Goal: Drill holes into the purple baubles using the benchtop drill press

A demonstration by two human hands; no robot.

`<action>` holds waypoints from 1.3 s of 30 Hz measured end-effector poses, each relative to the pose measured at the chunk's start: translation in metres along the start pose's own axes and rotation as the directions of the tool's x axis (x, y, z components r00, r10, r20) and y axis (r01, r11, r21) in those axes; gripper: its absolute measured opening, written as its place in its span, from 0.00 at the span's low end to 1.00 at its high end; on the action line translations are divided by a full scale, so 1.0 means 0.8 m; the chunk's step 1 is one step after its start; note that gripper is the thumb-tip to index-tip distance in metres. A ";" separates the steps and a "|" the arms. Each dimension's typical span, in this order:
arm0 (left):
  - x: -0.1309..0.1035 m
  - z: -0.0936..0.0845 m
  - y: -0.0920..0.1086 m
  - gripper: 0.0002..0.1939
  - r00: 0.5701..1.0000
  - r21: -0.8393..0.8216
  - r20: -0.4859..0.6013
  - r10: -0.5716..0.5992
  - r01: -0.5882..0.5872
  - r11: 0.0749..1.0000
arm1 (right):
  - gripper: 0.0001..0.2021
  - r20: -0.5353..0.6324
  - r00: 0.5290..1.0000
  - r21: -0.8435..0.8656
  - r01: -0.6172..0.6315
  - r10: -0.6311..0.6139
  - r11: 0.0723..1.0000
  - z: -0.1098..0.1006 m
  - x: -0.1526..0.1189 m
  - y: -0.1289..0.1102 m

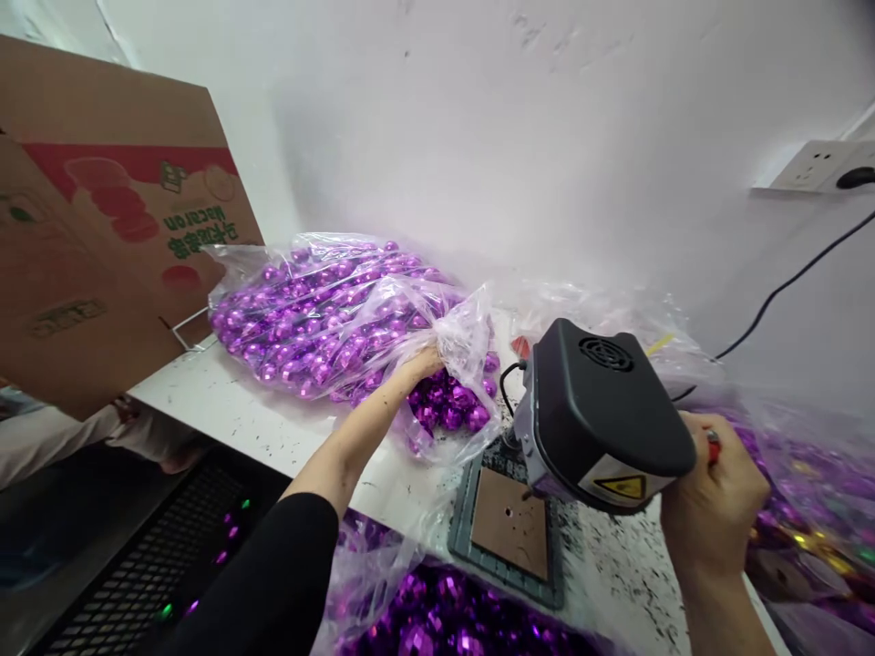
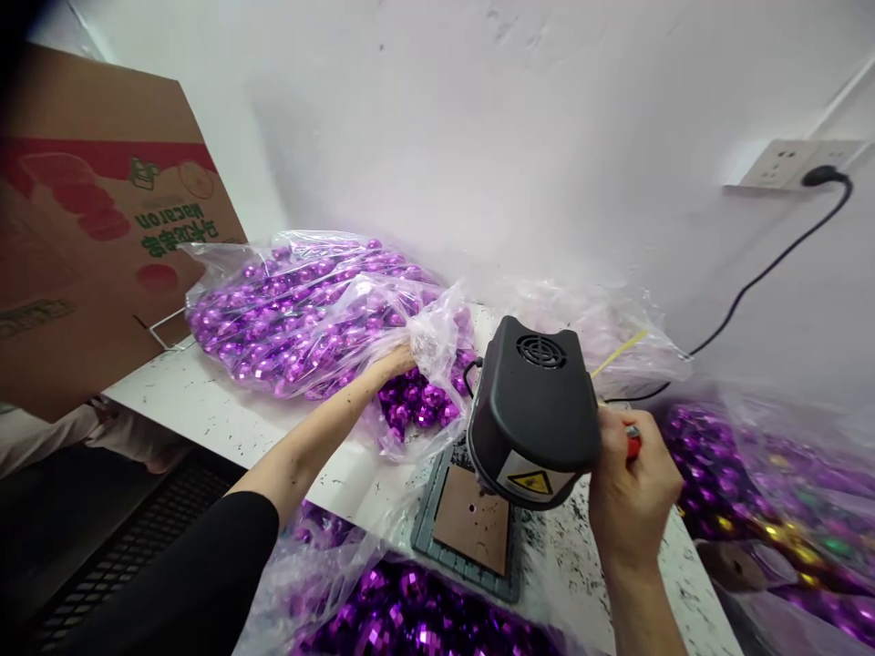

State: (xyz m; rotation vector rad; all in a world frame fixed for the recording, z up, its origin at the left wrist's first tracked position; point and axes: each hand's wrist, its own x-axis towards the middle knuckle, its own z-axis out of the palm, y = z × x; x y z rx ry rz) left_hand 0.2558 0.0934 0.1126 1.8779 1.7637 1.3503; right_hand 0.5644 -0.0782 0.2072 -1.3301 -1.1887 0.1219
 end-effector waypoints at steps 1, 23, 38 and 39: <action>-0.009 -0.006 -0.004 0.18 0.990 0.059 0.137 0.028 -0.036 0.998 | 0.27 -0.012 1.000 -0.002 -0.013 0.013 1.000 0.001 -0.001 0.003; -0.177 -0.039 0.016 0.28 0.820 0.332 0.554 0.146 -0.378 0.864 | 0.26 -0.011 0.999 0.079 0.044 -0.043 0.996 0.005 -0.007 -0.013; -0.258 -0.075 0.084 0.32 0.687 -0.443 0.726 -0.031 0.501 0.744 | 0.31 -0.035 0.997 0.154 0.072 -0.067 0.985 0.010 -0.009 -0.018; -0.270 -0.068 0.089 0.31 0.650 -0.440 0.760 -0.016 0.533 0.723 | 0.32 -0.038 0.997 0.155 0.069 -0.064 0.985 0.010 -0.009 -0.019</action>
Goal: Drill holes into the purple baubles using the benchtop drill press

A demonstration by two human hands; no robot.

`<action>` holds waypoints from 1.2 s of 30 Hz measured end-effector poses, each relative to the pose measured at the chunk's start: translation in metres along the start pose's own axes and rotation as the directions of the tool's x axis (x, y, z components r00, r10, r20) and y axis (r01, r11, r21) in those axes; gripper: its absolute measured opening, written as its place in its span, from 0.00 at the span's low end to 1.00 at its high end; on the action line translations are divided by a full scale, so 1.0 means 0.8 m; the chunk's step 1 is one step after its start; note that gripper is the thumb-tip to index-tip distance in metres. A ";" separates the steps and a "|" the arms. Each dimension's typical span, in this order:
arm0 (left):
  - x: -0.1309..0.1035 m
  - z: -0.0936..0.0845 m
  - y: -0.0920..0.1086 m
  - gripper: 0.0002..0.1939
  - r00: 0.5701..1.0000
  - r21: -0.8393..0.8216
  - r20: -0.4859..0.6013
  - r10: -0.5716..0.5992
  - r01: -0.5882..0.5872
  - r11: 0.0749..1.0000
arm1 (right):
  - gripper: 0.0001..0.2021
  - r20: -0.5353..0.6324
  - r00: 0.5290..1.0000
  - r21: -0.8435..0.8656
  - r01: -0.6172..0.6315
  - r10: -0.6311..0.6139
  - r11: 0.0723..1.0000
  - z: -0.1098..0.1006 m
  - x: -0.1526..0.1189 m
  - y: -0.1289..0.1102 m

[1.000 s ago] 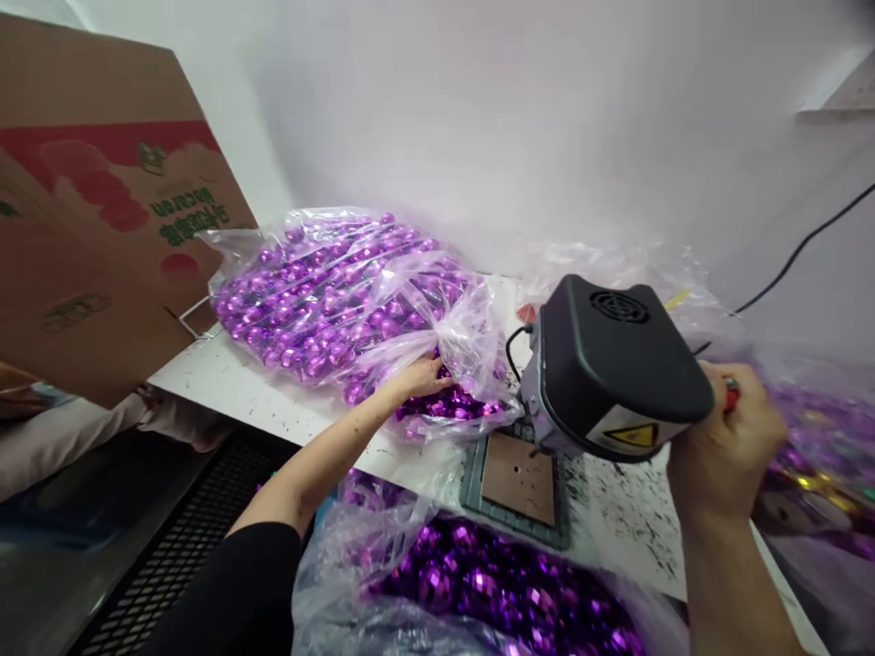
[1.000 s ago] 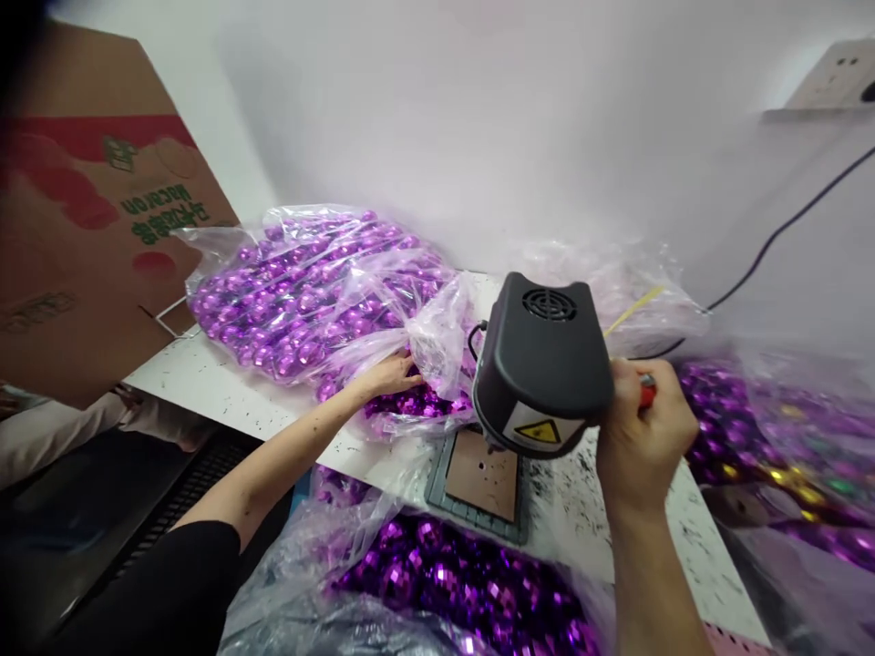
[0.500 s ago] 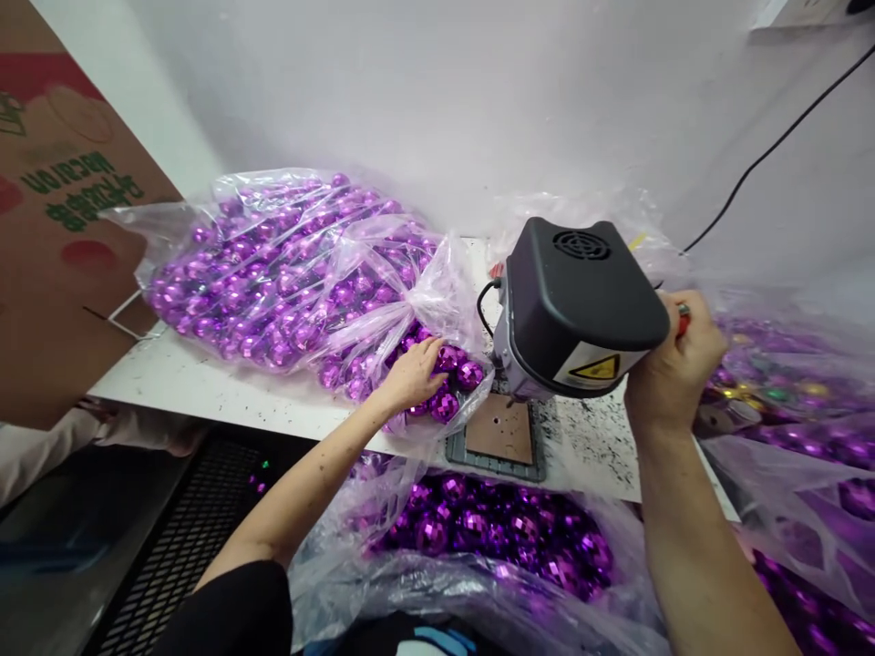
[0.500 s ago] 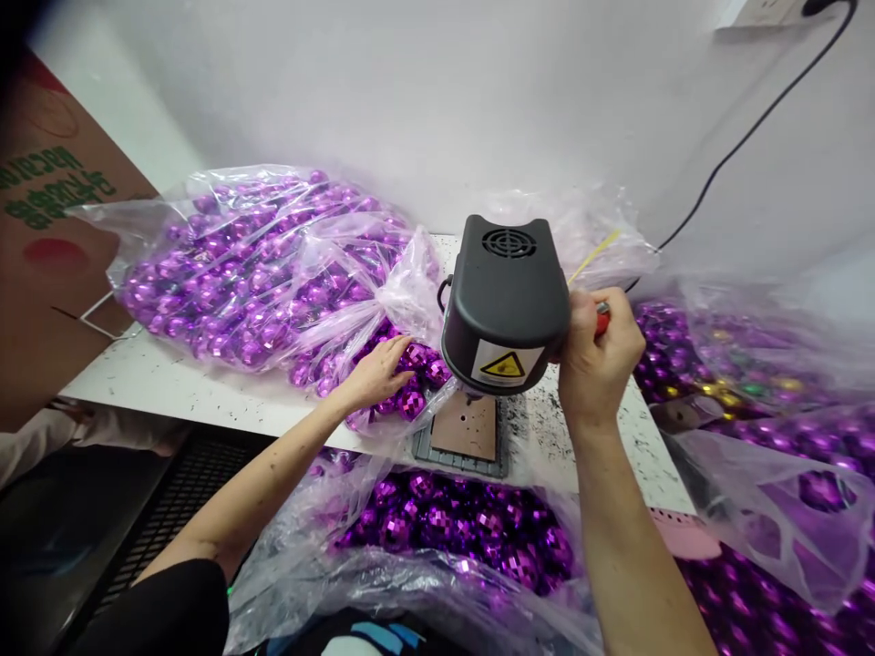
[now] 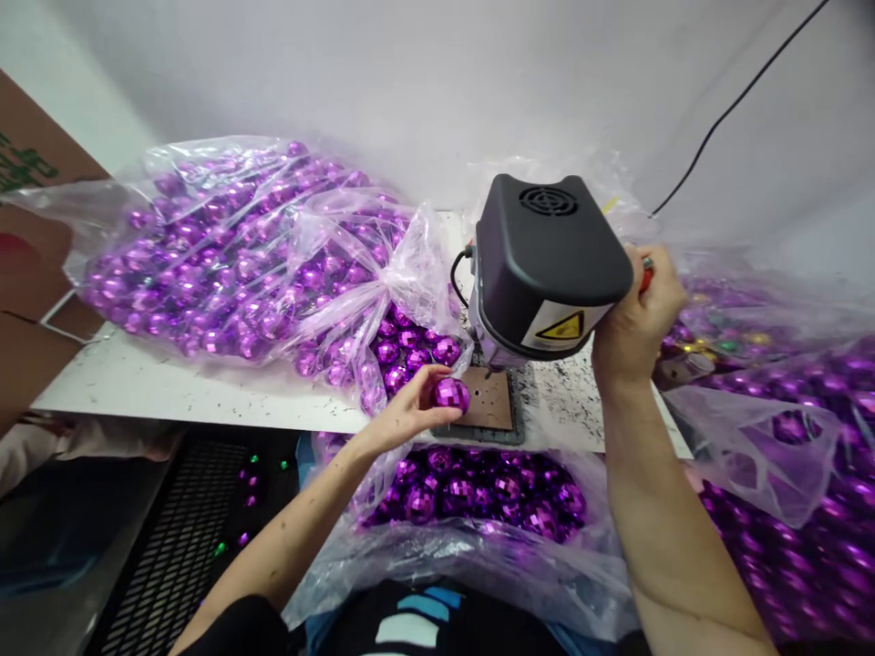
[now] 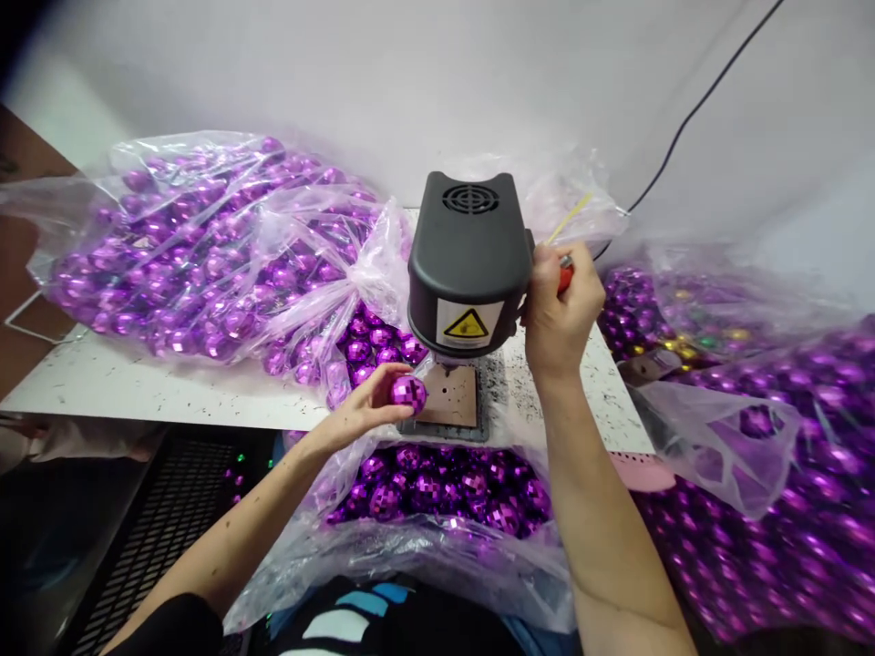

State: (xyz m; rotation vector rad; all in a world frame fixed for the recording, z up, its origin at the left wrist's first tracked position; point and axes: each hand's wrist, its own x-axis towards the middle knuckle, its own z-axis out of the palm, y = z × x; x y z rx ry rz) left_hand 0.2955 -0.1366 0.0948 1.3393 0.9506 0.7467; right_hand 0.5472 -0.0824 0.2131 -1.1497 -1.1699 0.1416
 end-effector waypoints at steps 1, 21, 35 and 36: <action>0.000 0.012 -0.008 0.31 1.000 -0.002 0.018 -0.019 0.019 1.000 | 0.32 0.002 1.000 -0.002 -0.004 0.004 1.000 0.000 0.000 0.000; 0.067 0.076 -0.047 0.19 0.942 0.791 -0.161 0.293 -0.055 0.610 | 0.32 0.084 0.995 -0.095 0.058 -0.050 0.994 -0.006 0.002 0.004; 0.079 0.102 -0.071 0.19 0.862 0.772 -0.301 0.408 -0.031 0.634 | 0.23 0.037 0.989 -0.163 0.149 -0.145 0.975 -0.022 -0.021 0.002; 0.079 0.103 -0.071 0.19 0.861 0.771 -0.304 0.408 -0.029 0.636 | 0.20 0.018 0.982 -0.165 0.190 -0.189 0.968 -0.026 -0.029 0.004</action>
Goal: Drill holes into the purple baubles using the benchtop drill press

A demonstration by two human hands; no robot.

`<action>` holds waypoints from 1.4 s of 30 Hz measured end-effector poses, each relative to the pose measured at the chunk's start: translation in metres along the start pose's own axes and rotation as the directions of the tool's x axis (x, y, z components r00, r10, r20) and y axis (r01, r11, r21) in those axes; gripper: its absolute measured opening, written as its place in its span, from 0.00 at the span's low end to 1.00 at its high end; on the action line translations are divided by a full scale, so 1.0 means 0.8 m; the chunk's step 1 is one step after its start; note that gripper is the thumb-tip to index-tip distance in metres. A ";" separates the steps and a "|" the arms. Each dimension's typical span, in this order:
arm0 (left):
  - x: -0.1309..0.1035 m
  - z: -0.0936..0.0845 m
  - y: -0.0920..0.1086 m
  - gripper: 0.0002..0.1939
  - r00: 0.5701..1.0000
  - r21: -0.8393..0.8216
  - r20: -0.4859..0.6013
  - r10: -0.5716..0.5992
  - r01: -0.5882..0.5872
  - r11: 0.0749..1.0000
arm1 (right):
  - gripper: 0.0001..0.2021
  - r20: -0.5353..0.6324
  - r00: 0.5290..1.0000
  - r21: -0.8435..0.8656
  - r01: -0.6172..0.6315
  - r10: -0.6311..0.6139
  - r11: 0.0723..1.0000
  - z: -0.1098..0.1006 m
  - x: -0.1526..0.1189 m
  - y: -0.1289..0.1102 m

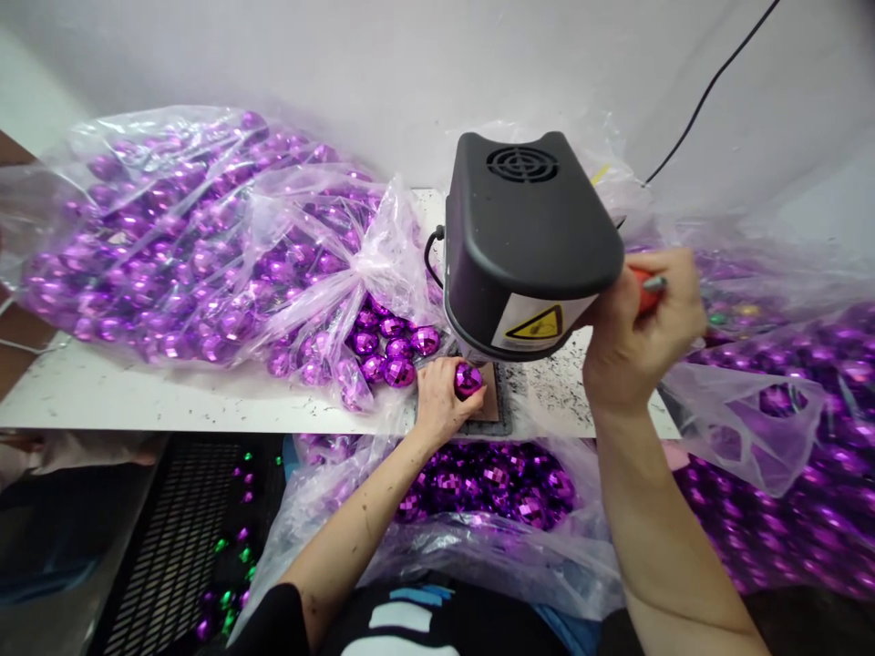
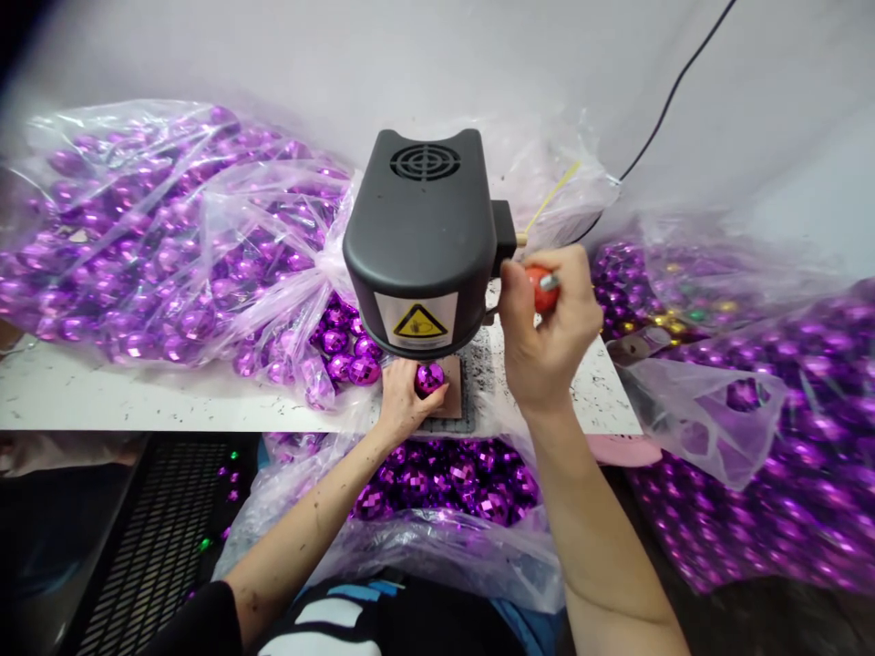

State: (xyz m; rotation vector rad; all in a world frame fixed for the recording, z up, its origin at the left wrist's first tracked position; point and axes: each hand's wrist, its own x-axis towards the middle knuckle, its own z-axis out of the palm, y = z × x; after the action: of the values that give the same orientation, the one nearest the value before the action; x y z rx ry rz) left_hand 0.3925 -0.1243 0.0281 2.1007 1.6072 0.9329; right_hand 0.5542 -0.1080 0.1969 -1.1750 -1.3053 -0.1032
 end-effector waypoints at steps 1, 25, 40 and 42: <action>0.000 0.000 0.000 0.19 1.000 -0.002 -0.003 0.000 0.000 1.000 | 0.17 -0.029 0.998 0.004 0.052 -0.051 0.999 -0.003 -0.009 0.002; -0.005 0.005 -0.002 0.19 1.000 0.003 0.020 -0.023 0.023 1.000 | 0.00 0.001 0.985 0.045 0.174 -0.175 0.984 -0.021 -0.114 0.039; -0.005 0.003 0.001 0.20 1.000 -0.011 0.007 -0.020 0.020 1.000 | 0.04 -0.091 0.983 0.084 0.169 -0.162 0.982 -0.009 -0.124 0.040; -0.005 0.003 0.001 0.21 1.000 -0.008 -0.002 -0.010 0.010 1.000 | 0.03 -0.088 0.985 0.086 0.156 -0.148 0.984 -0.009 -0.125 0.039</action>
State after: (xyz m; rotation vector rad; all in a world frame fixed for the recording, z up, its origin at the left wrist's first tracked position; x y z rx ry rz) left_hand 0.3944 -0.1279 0.0257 2.0852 1.6103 0.9375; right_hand 0.5450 -0.1515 0.1018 -0.9823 -1.3134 -0.1977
